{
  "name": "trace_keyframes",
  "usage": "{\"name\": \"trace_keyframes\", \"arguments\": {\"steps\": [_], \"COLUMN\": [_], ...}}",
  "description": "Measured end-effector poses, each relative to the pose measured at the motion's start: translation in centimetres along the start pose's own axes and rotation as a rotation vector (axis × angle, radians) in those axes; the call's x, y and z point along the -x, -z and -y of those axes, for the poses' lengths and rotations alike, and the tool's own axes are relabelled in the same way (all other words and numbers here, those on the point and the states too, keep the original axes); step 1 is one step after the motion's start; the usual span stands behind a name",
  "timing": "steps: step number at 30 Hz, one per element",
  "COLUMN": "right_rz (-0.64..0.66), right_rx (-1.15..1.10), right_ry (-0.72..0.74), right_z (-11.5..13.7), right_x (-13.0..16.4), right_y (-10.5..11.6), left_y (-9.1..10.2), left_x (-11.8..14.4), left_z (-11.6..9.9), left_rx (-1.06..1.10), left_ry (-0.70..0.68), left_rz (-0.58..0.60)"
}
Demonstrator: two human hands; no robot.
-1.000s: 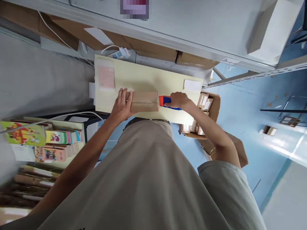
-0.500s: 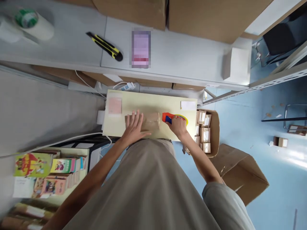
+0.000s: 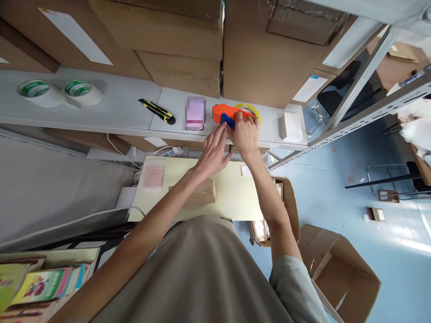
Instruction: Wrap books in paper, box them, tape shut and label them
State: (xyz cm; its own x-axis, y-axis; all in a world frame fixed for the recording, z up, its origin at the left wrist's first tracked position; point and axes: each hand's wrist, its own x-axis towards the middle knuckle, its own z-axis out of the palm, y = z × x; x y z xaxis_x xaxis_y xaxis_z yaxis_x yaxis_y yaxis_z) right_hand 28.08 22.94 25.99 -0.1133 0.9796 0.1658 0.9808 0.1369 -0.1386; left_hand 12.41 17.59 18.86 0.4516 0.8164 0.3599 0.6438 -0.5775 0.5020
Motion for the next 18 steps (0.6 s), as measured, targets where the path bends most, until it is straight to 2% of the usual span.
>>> {"name": "trace_keyframes", "arguments": {"steps": [3, 6, 8, 11, 14, 16, 18], "right_rz": [-0.064, -0.054, -0.058, -0.099, -0.162, -0.195, -0.104], "right_rx": [-0.065, -0.101, -0.109, -0.091, -0.042, -0.112, -0.253], "right_ry": [0.059, 0.073, 0.087, 0.099, 0.026, -0.011, 0.002], "right_z": [-0.9, -1.6, -1.8, -1.5, -0.8, 0.0, 1.3], "right_x": [-3.1, -5.0, -5.6, -5.3, -2.0, 2.3, 8.1], "right_y": [-4.0, -7.5, -8.5, -7.9, -6.9, -7.7, -9.8], "left_y": [0.0, 0.1, 0.1, -0.6, -1.3, -1.5, -1.3], "left_x": [-0.2, 2.1, 4.6, 9.4, 15.5, 20.2, 24.8], "left_z": [0.5, 0.4, 0.6, 1.9, 4.2, 5.6, 6.5], "left_rx": [0.049, 0.089, 0.121, 0.173, 0.188, 0.175, 0.15], "left_ry": [-0.01, 0.007, 0.057, 0.197, 0.405, 0.576, 0.765], "left_rz": [-0.011, 0.004, 0.02, 0.045, 0.027, -0.029, -0.095]}}
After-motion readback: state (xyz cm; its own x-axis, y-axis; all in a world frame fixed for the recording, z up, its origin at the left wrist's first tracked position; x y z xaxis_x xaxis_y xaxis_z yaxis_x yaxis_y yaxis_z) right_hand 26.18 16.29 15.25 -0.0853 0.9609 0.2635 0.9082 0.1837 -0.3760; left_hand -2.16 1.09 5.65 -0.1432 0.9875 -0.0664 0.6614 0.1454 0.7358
